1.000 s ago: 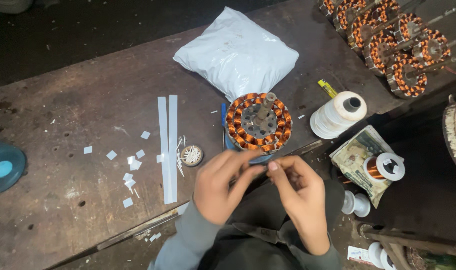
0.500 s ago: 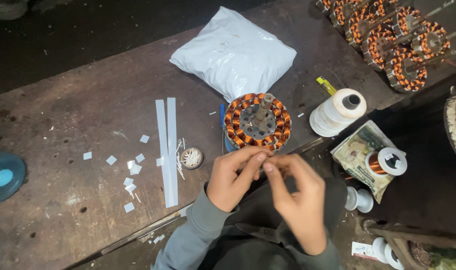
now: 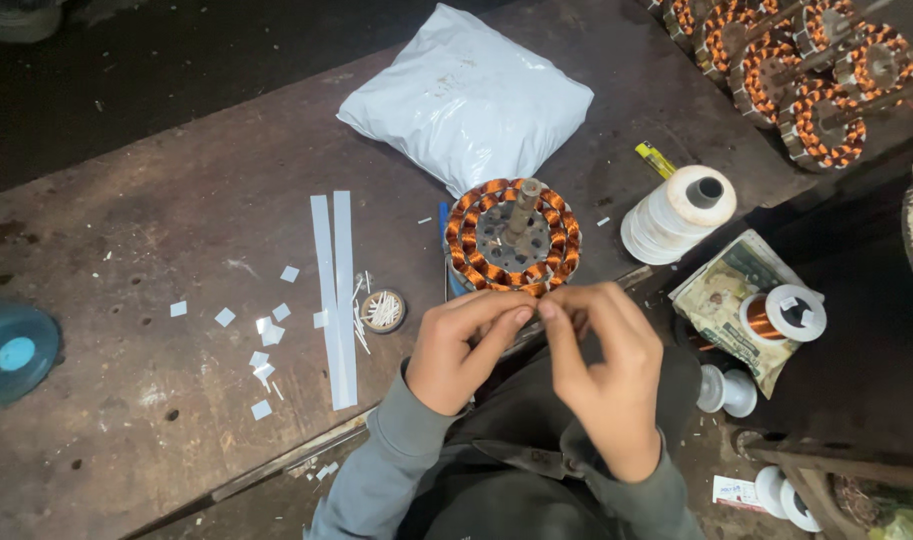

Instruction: The person inserts small white insulation strips into the slots of a fan motor stator, then ties threads around the copper windings to secure them, using a pair of scissors to cut the thread.

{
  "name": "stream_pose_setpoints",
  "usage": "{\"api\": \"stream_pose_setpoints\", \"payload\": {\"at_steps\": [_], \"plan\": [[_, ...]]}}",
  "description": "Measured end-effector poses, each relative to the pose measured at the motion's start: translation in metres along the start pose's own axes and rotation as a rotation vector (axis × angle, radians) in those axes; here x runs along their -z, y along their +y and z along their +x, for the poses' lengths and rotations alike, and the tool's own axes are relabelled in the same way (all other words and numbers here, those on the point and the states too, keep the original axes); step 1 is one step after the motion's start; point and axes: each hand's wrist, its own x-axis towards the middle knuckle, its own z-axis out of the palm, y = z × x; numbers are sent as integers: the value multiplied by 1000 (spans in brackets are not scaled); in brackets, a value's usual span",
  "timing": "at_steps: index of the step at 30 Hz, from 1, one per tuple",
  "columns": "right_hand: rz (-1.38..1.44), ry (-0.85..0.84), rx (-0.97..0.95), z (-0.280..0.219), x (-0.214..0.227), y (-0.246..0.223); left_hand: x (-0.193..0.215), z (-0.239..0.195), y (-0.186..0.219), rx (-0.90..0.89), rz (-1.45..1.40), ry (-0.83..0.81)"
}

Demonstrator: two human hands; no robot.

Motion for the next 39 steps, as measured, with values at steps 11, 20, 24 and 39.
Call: {"api": "stream_pose_setpoints", "payload": {"at_steps": [11, 20, 24, 39], "plan": [[91, 104, -145, 4, 28, 15, -6, 24, 19, 132, 315, 158], [-34, -490, 425, 75, 28, 33, -29, 28, -33, 113, 283, 192], [-11, -734, 568, 128, -13, 130, -39, 47, -77, 27, 256, 144], [-144, -914, 276, 191, -48, 259, -55, 51, -90, 187, -30, 162]]}}
